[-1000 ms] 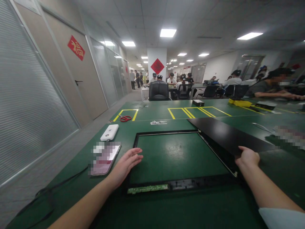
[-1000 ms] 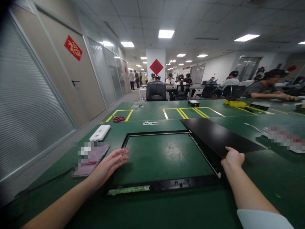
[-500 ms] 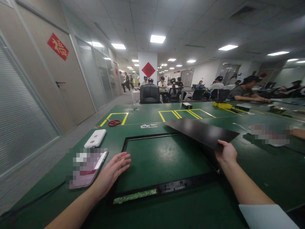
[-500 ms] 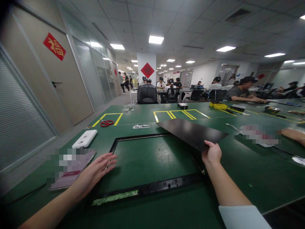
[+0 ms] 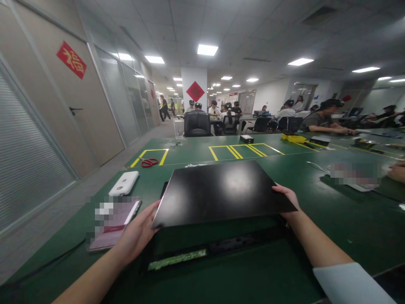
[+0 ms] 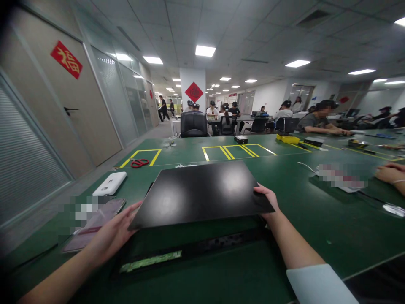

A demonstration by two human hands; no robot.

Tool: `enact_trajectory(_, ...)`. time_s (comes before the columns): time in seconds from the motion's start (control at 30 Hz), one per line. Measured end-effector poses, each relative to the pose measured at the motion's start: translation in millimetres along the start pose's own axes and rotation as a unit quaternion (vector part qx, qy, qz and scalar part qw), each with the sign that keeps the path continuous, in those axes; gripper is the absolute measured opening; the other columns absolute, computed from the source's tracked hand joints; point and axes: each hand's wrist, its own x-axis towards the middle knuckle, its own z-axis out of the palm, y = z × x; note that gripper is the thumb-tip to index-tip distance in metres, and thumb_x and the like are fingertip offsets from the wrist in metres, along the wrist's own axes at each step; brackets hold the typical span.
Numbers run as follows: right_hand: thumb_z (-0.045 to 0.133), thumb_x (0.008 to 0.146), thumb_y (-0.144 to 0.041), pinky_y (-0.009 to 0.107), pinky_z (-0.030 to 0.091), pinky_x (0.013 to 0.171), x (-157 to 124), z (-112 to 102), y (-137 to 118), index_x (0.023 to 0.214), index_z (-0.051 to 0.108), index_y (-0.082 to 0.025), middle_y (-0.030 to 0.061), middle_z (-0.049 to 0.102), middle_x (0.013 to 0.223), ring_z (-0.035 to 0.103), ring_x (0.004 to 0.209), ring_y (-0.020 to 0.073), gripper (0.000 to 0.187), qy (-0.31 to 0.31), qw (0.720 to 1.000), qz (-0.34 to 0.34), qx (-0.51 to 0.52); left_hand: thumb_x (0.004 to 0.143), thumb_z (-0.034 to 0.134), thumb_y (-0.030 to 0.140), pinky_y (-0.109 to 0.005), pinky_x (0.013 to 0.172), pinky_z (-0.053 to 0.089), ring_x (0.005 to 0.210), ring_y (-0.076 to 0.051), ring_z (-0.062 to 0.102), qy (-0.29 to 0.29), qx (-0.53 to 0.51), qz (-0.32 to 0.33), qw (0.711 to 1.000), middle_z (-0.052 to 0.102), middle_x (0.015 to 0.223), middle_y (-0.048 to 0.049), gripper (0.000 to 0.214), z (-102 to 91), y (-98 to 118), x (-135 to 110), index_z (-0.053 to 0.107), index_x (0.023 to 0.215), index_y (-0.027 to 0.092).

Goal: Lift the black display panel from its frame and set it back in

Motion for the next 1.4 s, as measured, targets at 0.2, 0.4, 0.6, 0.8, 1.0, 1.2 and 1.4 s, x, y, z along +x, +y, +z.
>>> enact_trajectory(0.2, 0.060, 0.063, -0.016, 0.040, 0.058, 0.071, 1.3, -3.0, 0.6, 0.098, 0.067, -0.018, 0.0083, 0.076, 0.086, 0.073, 0.077, 0.0265, 0.036, -0.034, 0.996, 0.065, -0.057, 0.068, 0.074, 0.006, -0.032, 0.087, 0.057, 0.106, -0.026, 0.069, 0.010, 0.011, 0.032, 0.999, 0.071, 0.121, -0.0110, 0.067, -0.2, -0.3, -0.6, 0.053, 0.131, 0.017)
enact_trajectory(0.4, 0.064, 0.062, -0.015, 0.035, 0.057, 0.066, 8.6, -16.6, -2.3, 0.102, 0.069, -0.019, 0.0076, 0.076, 0.089, 0.073, 0.075, 0.0255, 0.041, -0.074, 0.989, 0.091, -0.096, 0.064, 0.079, 0.009, -0.038, 0.092, 0.055, 0.109, -0.030, 0.068, -0.058, 0.015, 0.013, 0.998, 0.070, 0.122, -0.0099, 0.076, 1.6, 2.5, -7.1, 0.052, 0.134, 0.022)
enact_trajectory(0.6, 0.072, 0.056, -0.011, 0.036, 0.057, 0.071, 11.4, -16.3, 3.7, 0.096, 0.072, -0.020, 0.0054, 0.077, 0.084, 0.073, 0.074, 0.0254, 0.041, -0.057, 0.984, 0.078, -0.148, 0.057, 0.076, 0.005, -0.038, 0.089, 0.055, 0.106, -0.030, 0.069, -0.035, 0.026, 0.011, 0.999, 0.069, 0.122, -0.0080, 0.085, 1.3, 3.2, -9.9, 0.046, 0.134, 0.026)
enact_trajectory(0.8, 0.073, 0.055, -0.008, 0.033, 0.056, 0.076, 8.2, -7.9, 14.5, 0.092, 0.072, -0.020, 0.0048, 0.077, 0.092, 0.073, 0.079, 0.0226, 0.039, -0.080, 0.984, 0.052, -0.148, 0.049, 0.061, -0.001, -0.042, 0.082, 0.057, 0.095, -0.030, 0.072, -0.013, 0.026, -0.001, 1.000, 0.071, 0.114, -0.0050, 0.085, -2.3, 3.4, -5.9, 0.044, 0.129, 0.025)
enact_trajectory(1.0, 0.072, 0.067, -0.015, 0.034, 0.057, 0.071, 13.2, -6.9, 13.5, 0.089, 0.074, -0.023, 0.0036, 0.076, 0.079, 0.072, 0.070, 0.0223, 0.023, 0.006, 0.986, 0.051, -0.158, 0.054, 0.063, 0.006, -0.041, 0.077, 0.057, 0.092, -0.029, 0.072, -0.028, 0.015, -0.031, 0.999, 0.071, 0.109, -0.0034, 0.074, -5.5, 4.0, -6.0, 0.047, 0.124, 0.027)
enact_trajectory(1.2, 0.074, 0.066, -0.013, 0.032, 0.057, 0.068, 12.8, -3.4, 13.3, 0.086, 0.075, -0.022, 0.0027, 0.075, 0.073, 0.071, 0.067, 0.0208, 0.022, 0.034, 0.983, 0.026, -0.179, 0.066, 0.074, 0.016, -0.045, 0.079, 0.056, 0.090, -0.031, 0.073, -0.012, 0.010, -0.037, 0.999, 0.072, 0.108, -0.0053, 0.072, -5.2, 3.5, -5.5, 0.041, 0.129, 0.029)
enact_trajectory(1.4, 0.080, 0.057, -0.013, 0.027, 0.055, 0.066, 13.7, -9.9, 19.4, 0.098, 0.072, -0.020, 0.0023, 0.075, 0.079, 0.070, 0.073, 0.0182, 0.043, 0.034, 0.973, -0.044, -0.224, 0.065, 0.079, 0.014, -0.045, 0.081, 0.058, 0.090, -0.031, 0.074, 0.011, 0.026, -0.006, 1.000, 0.073, 0.109, -0.0062, 0.085, -2.2, 1.2, -5.8, 0.035, 0.135, 0.032)
